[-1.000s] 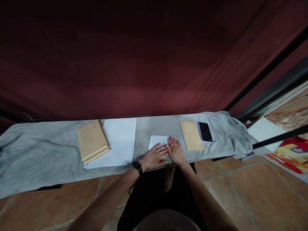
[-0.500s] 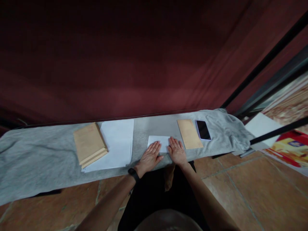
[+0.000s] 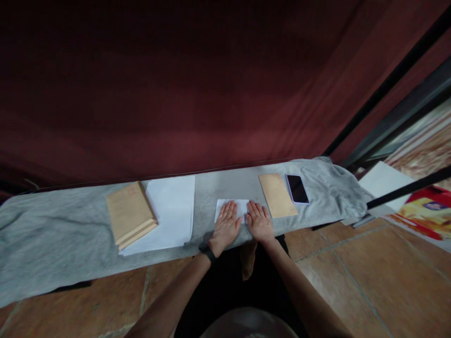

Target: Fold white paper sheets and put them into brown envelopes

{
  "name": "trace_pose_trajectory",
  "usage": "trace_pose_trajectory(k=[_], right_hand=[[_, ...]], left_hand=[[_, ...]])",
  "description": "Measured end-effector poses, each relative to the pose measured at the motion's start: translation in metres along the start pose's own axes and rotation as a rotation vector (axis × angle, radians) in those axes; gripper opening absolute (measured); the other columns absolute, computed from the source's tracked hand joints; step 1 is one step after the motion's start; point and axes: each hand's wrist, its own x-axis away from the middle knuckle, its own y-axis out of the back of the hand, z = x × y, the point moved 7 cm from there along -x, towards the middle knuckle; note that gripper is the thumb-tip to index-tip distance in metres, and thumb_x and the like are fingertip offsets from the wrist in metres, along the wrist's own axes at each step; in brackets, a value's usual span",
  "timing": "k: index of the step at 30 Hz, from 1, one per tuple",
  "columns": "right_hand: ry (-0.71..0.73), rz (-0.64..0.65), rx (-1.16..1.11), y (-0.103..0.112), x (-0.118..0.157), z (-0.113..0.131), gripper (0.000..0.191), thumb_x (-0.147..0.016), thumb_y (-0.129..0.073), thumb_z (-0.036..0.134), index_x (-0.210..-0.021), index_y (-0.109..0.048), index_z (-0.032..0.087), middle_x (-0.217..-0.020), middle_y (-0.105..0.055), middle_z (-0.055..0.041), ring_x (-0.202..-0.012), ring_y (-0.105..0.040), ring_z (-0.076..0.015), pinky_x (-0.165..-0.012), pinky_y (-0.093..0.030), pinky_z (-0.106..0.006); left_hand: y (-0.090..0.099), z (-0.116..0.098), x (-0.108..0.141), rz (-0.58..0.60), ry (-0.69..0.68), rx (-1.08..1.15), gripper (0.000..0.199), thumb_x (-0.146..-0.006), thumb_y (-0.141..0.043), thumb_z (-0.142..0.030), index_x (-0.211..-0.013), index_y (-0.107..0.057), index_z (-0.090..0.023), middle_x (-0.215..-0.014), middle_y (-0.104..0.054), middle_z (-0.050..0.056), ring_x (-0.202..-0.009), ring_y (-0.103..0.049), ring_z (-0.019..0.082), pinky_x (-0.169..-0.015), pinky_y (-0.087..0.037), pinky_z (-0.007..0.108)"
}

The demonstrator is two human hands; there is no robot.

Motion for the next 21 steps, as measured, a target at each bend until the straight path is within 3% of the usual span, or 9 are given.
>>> trace_pose_trajectory(k=[3, 6, 21], right_hand=[[0.007, 0.006, 0.002, 0.0, 0.0, 0.0, 0.051, -0.102, -0.034, 0.029, -0.152, -0.041, 0.018, -0.156, -0.043, -0.0078, -0.145, -0.037, -0.026, -0.12, -0.021, -0.046], [0.013, 0.012, 0.008, -0.001, 0.001, -0.001, 0.052, -0.102, -0.033, 0.026, -0.153, -0.04, 0.018, -0.157, -0.041, -0.0067, -0.146, -0.036, -0.0249, -0.121, -0.02, -0.046], [0.008, -0.022, -0.028, -0.001, 0.001, -0.001, 0.051, -0.104, -0.032, 0.034, -0.151, -0.041, 0.017, -0.155, -0.043, -0.0084, -0.144, -0.038, -0.027, -0.12, -0.023, -0.05]], left_hand=[[-0.011, -0.022, -0.012, 0.007, -0.083, 0.052, 0.059, -0.103, -0.025, -0.04, -0.153, -0.032, -0.008, -0.159, -0.036, 0.016, -0.15, -0.026, 0.025, -0.123, -0.024, 0.048], [-0.018, -0.026, -0.02, 0.016, -0.084, 0.054, 0.06, -0.103, -0.026, -0.043, -0.153, -0.032, -0.009, -0.16, -0.034, 0.016, -0.151, -0.024, 0.026, -0.123, -0.022, 0.049], [-0.01, 0.022, -0.014, 0.013, 0.13, -0.02, 0.068, -0.102, -0.025, -0.047, -0.153, -0.029, -0.002, -0.161, -0.027, 0.02, -0.152, -0.019, 0.027, -0.125, -0.019, 0.046]])
